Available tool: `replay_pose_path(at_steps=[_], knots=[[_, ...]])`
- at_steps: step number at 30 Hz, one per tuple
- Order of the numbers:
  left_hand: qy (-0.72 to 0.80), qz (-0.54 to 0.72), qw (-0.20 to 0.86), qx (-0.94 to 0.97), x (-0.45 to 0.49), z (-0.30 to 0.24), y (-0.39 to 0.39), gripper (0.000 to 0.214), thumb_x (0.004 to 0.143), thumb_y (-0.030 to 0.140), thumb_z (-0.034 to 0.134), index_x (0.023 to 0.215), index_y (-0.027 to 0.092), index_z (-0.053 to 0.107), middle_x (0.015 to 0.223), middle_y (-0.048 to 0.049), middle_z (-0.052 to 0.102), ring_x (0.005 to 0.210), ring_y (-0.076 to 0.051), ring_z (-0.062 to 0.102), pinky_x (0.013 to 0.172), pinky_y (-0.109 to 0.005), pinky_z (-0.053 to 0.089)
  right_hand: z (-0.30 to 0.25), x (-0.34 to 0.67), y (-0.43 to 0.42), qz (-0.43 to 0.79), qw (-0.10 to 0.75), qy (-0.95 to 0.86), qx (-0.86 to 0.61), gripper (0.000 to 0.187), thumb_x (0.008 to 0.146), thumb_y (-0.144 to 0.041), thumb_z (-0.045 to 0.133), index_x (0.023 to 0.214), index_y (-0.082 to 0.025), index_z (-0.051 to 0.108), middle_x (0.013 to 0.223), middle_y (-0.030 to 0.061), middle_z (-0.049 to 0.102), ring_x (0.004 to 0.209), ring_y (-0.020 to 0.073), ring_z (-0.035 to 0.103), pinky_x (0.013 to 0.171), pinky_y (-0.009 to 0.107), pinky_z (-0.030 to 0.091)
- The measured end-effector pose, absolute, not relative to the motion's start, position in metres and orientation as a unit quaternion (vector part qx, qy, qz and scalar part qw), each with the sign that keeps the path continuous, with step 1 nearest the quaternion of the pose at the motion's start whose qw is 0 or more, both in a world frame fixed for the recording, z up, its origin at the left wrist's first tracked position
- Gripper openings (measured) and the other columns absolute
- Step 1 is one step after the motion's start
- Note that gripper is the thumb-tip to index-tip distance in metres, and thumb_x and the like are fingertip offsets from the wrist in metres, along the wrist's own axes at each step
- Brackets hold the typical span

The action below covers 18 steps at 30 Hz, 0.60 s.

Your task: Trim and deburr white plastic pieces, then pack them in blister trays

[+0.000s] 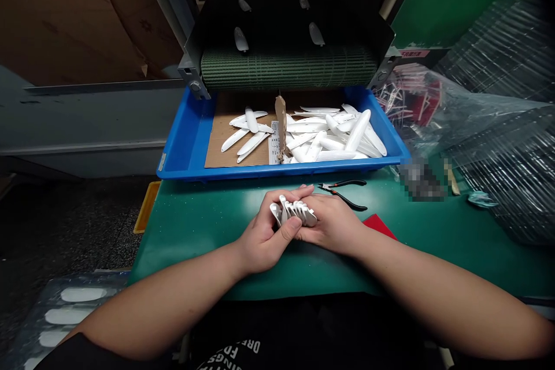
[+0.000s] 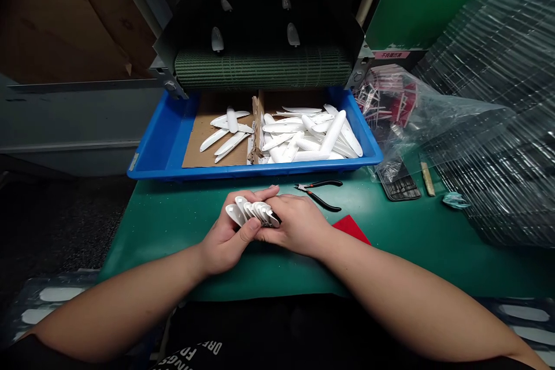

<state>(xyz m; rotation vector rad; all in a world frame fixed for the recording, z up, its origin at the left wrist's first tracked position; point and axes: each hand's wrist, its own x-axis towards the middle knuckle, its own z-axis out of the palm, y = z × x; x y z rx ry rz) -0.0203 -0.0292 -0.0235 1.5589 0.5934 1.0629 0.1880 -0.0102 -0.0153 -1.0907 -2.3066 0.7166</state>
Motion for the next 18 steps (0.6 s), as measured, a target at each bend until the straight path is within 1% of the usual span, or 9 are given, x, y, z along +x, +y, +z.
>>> replay_pose_path(at_steps=[3, 6, 8, 11, 14, 16, 18], knots=[[0.250, 0.446, 0.558, 0.654, -0.020, -0.024, -0.028, 0.039, 0.108, 0.027, 0.064, 0.145, 0.028, 0.053, 0.163, -0.0127, 0.056, 0.159, -0.028, 0.043, 0.133, -0.056, 0.032, -0.014, 0.186, -0.011, 0.255, 0.212, -0.844, -0.421, 0.031, 0.092, -0.048, 0.078, 0.101, -0.020, 0.069, 0.092, 0.0080, 0.078, 0.085, 0.0267, 0.075, 0.074, 0.035, 0.052], [0.269, 0.450, 0.570, 0.632, -0.018, -0.023, -0.028, 0.033, 0.104, 0.026, 0.071, 0.135, 0.027, 0.061, 0.158, -0.0115, 0.062, 0.159, -0.030, 0.043, 0.133, -0.058, 0.031, -0.014, 0.185, -0.013, 0.252, 0.186, -0.846, -0.431, 0.030, 0.093, -0.047, 0.075, 0.104, -0.020, 0.069, 0.091, 0.0075, 0.077, 0.084, 0.0275, 0.075, 0.072, 0.036, 0.052], [0.288, 0.456, 0.566, 0.624, -0.017, -0.022, -0.029, 0.031, 0.102, 0.025, 0.074, 0.130, 0.027, 0.063, 0.155, -0.0121, 0.064, 0.160, -0.031, 0.041, 0.132, -0.061, 0.030, -0.016, 0.183, -0.014, 0.250, 0.177, -0.849, -0.431, 0.032, 0.094, -0.045, 0.072, 0.111, -0.019, 0.068, 0.097, 0.0087, 0.078, 0.089, 0.0287, 0.075, 0.073, 0.036, 0.052], [0.302, 0.459, 0.552, 0.627, -0.016, -0.019, -0.030, 0.030, 0.098, 0.025, 0.079, 0.124, 0.026, 0.063, 0.153, -0.0133, 0.066, 0.160, -0.033, 0.041, 0.132, -0.064, 0.029, -0.020, 0.180, -0.018, 0.235, 0.165, -0.855, -0.431, 0.041, 0.094, -0.045, 0.070, 0.122, -0.015, 0.064, 0.109, 0.0133, 0.077, 0.096, 0.0313, 0.075, 0.076, 0.038, 0.053], [0.309, 0.468, 0.541, 0.627, -0.014, -0.016, -0.030, 0.028, 0.098, 0.025, 0.080, 0.120, 0.025, 0.063, 0.151, -0.0136, 0.067, 0.160, -0.033, 0.042, 0.131, -0.066, 0.028, -0.021, 0.177, -0.021, 0.228, 0.143, -0.853, -0.447, 0.050, 0.094, -0.048, 0.069, 0.129, -0.012, 0.060, 0.113, 0.0169, 0.075, 0.097, 0.0333, 0.074, 0.076, 0.040, 0.053], [0.310, 0.480, 0.536, 0.622, -0.014, -0.014, -0.030, 0.026, 0.099, 0.024, 0.078, 0.120, 0.025, 0.063, 0.148, -0.0133, 0.070, 0.160, -0.033, 0.042, 0.131, -0.066, 0.029, -0.018, 0.175, -0.022, 0.235, 0.128, -0.845, -0.463, 0.053, 0.094, -0.048, 0.068, 0.131, -0.012, 0.058, 0.113, 0.0172, 0.073, 0.095, 0.0334, 0.073, 0.075, 0.041, 0.053], [0.307, 0.492, 0.529, 0.620, -0.014, -0.012, -0.031, 0.025, 0.100, 0.023, 0.077, 0.122, 0.025, 0.064, 0.143, -0.0121, 0.073, 0.158, -0.032, 0.045, 0.131, -0.065, 0.030, -0.013, 0.174, -0.023, 0.248, 0.129, -0.840, -0.466, 0.053, 0.094, -0.046, 0.067, 0.134, -0.013, 0.056, 0.118, 0.0172, 0.072, 0.098, 0.0327, 0.072, 0.077, 0.041, 0.053]])
